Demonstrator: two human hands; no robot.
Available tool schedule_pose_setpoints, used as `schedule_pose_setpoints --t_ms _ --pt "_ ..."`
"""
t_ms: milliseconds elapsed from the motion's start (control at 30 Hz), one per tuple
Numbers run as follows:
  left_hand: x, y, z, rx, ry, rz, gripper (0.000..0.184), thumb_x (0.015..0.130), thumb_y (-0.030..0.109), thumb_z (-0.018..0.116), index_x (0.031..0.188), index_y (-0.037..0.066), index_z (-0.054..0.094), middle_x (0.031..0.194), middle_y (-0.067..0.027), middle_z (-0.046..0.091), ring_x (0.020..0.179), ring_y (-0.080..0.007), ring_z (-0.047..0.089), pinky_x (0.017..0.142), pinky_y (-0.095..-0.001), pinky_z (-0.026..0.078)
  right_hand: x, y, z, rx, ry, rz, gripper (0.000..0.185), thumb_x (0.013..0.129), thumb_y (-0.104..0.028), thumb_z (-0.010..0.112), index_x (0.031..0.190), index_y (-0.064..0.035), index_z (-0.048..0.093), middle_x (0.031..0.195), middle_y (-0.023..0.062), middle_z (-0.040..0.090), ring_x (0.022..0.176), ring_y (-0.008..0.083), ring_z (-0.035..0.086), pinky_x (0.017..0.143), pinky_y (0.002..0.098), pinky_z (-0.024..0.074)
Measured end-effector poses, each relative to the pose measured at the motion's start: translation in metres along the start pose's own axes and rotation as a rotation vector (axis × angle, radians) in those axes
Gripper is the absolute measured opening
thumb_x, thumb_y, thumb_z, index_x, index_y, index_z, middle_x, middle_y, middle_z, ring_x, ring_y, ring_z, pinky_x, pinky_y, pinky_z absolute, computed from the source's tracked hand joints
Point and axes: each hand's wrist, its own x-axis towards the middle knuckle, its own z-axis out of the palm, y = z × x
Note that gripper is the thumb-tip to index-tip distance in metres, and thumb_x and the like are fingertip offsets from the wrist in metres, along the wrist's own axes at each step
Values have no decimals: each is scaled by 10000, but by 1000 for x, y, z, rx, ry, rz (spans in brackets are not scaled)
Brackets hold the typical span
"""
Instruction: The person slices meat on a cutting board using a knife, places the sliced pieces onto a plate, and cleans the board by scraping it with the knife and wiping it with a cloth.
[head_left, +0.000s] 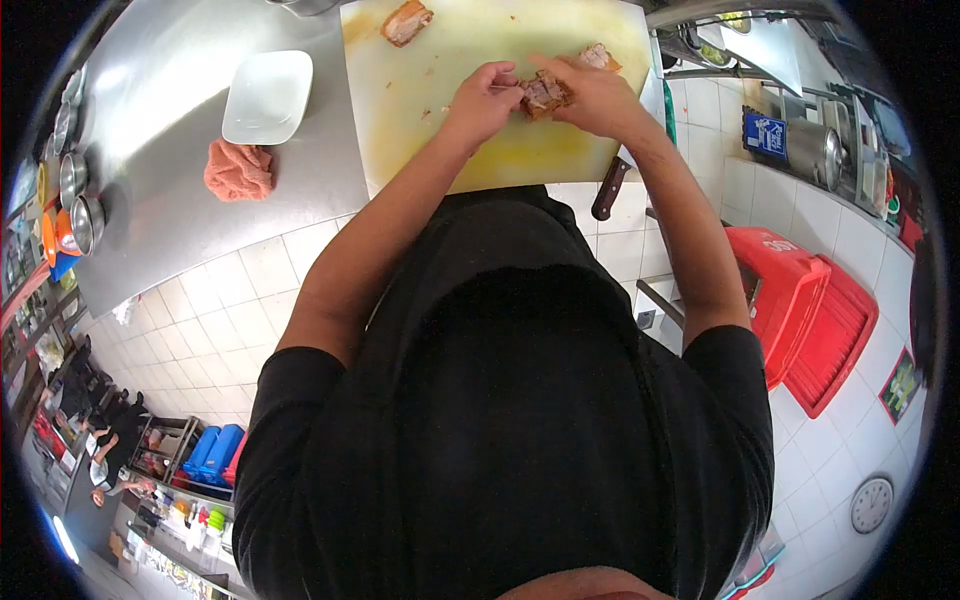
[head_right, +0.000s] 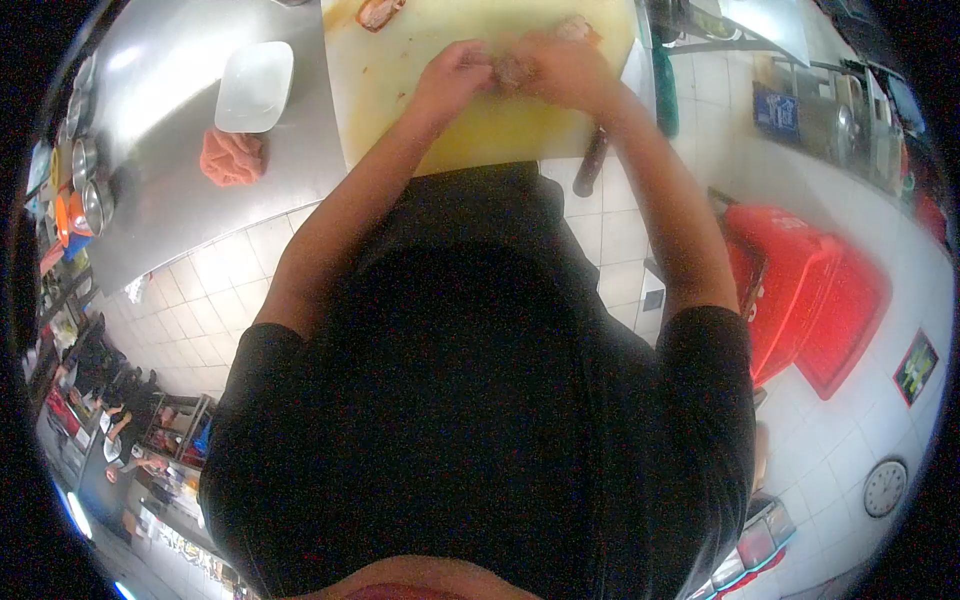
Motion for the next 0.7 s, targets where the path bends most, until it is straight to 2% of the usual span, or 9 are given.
schedule_pose_setpoints --t_ms 133,167,233,300,367,433,467,567,700 --pt "1 -2 -12 16 47 16 513 924 100 719 1414 27 584 1222 -113 675 961 -202 708 839 -336 582 -40 9 -21 186 281 218 721 834 -282 849 1496 -234 567 1215 135 701 897 311 708 819 415 582" --pt "2 -5 -20 92 89 118 510 917 108 729 1400 26 589 1213 -113 676 964 -204 707 830 -336 583 -57 29 -6 209 386 246 696 841 -309 851 1477 -204 589 1173 159 708 842 304 703 792 409 583" --pt "6 -12 -42 248 171 321 504 901 124 748 1372 23 599 1196 -114 678 970 -207 706 813 -336 586 -89 40 18 158 487 483 687 848 -385 848 1439 -120 618 1077 197 715 822 298 703 773 422 580" --pt "6 2 -70 388 288 427 504 883 136 770 1348 31 605 1203 -130 676 1026 -250 690 860 -369 579 -121 36 45 116 388 681 765 838 -454 845 1438 -49 599 976 207 716 851 323 710 782 443 570" --pt "7 14 -99 558 405 533 514 863 150 790 1332 42 608 1216 -145 672 1083 -298 664 916 -408 563 -143 30 89 -57 445 656 820 825 -487 840 1453 -31 576 944 214 723 902 359 718 805 459 562" --pt "20 24 -124 740 515 648 533 842 165 810 1324 57 610 1235 -159 664 1141 -352 628 980 -453 537 -142 -4 74 240 276 777 859 806 -483 847 1463 -15 551 1018 239 736 980 399 721 855 473 563" --pt "24 28 -131 780 529 634 592 819 204 822 1356 81 605 1243 -168 664 1194 -400 588 1053 -491 491 -141 -6 83 298 343 817 829 817 -438 836 1464 -12 540 1073 256 740 1038 401 721 893 465 566" --pt "41 26 -144 934 494 669 590 825 234 803 1365 91 613 1232 -178 673 1185 -407 603 1038 -493 506 -136 -9 89 342 387 872 771 837 -382 812 1455 -14 534 1073 270 737 1030 403 727 903 457 568" --pt "48 33 -141 1068 399 475 554 842 239 760 1358 89 626 1233 -194 676 1180 -412 620 1027 -498 519 -151 23 120 278 684 839 625 881 -248 743 1411 -1 523 1025 225 730 852 326 737 842 432 580"
